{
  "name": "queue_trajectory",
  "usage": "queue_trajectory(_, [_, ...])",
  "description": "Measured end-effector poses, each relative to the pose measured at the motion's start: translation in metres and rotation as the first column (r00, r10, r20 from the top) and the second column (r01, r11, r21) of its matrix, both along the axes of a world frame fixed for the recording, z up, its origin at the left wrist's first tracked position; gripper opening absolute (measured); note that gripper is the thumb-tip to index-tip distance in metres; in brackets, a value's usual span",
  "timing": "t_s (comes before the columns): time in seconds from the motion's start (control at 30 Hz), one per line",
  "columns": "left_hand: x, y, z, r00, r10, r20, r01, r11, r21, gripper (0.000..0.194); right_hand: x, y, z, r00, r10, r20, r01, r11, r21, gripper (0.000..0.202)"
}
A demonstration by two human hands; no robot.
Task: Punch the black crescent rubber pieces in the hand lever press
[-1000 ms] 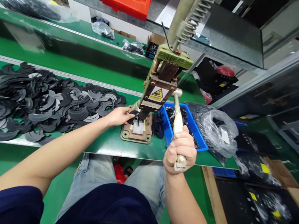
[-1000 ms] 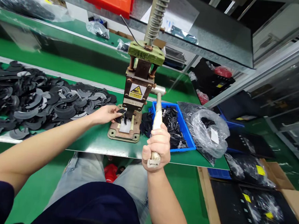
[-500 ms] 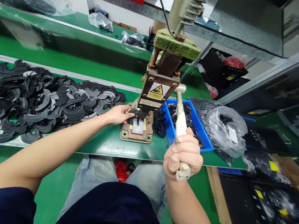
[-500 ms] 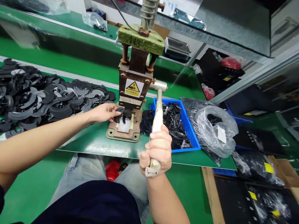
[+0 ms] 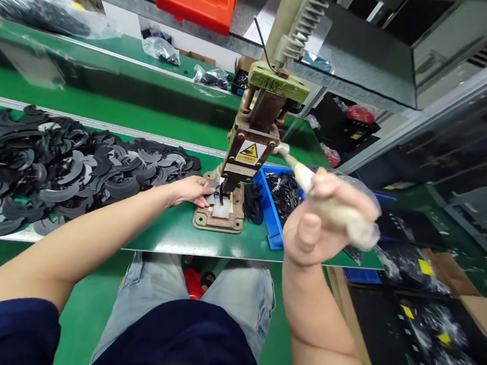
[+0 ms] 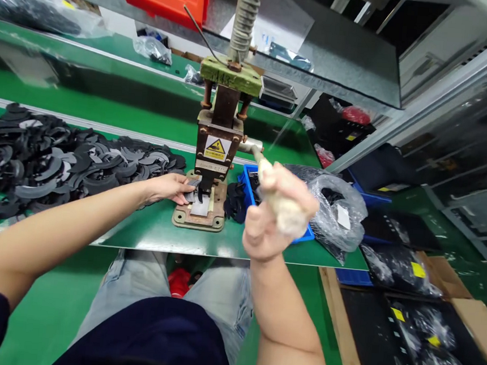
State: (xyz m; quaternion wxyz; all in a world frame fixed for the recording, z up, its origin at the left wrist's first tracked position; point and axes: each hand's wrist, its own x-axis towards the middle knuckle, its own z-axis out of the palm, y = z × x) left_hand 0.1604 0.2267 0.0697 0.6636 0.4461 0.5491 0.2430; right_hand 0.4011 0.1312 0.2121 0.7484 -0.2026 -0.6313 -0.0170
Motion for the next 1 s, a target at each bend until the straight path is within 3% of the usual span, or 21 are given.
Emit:
queue_trajectory(0.07, [-0.001, -0.010, 0.005, 1.000, 0.023, 0.007, -0.023, 0.999, 0.047, 0.033, 0.004, 0.016, 0.021, 0.999, 0.049, 0.011, -0.049, 0.999, -0.011, 0.057])
queue_trajectory(0.13, [-0.007, -0.023, 0.013, 0.999, 0.040, 0.013, -0.041, 0.993, 0.109, 0.036, 0.010, 0.025, 0.020, 0.999, 0.036, -0.021, -0.038, 0.995, -0.093, 0.062])
queue_trajectory(0.2, [-0.015, -0.040, 0.022, 0.999, 0.036, 0.023, -0.039, 0.984, 0.176, 0.040, 0.013, 0.024, -0.008, 0.996, -0.017, -0.085, -0.004, 0.970, -0.243, 0.056])
queue_trajectory(0.27, [-0.023, -0.059, 0.032, 0.999, 0.009, 0.035, -0.017, 0.971, 0.238, 0.043, 0.009, 0.014, -0.052, 0.998, 0.016, -0.057, -0.040, 0.892, -0.450, 0.041])
queue_trajectory(0.37, [-0.029, -0.086, 0.045, 0.998, -0.034, 0.050, 0.017, 0.953, 0.302, 0.044, -0.010, -0.010, -0.114, 0.972, 0.230, 0.038, -0.146, 0.728, -0.669, 0.028])
queue_trajectory(0.47, [-0.024, -0.107, 0.055, 0.998, -0.065, 0.025, 0.054, 0.945, 0.324, 0.045, -0.034, -0.029, -0.147, 0.920, 0.390, 0.029, -0.221, 0.578, -0.785, 0.031])
queue_trajectory(0.53, [-0.019, -0.117, 0.060, 0.995, -0.095, -0.002, 0.090, 0.939, 0.331, 0.045, -0.046, -0.035, -0.155, 0.910, 0.414, -0.013, -0.253, 0.532, -0.808, 0.030])
queue_trajectory(0.63, [-0.013, -0.127, 0.067, 0.992, -0.127, -0.021, 0.127, 0.934, 0.334, 0.044, -0.051, -0.038, -0.160, 0.919, 0.389, -0.072, -0.280, 0.511, -0.813, 0.030])
queue_trajectory(1.0, [0.000, -0.129, 0.070, 0.966, -0.200, 0.167, 0.169, 0.969, 0.180, 0.051, -0.057, -0.061, -0.154, 0.954, 0.270, -0.127, -0.256, 0.523, -0.813, 0.028])
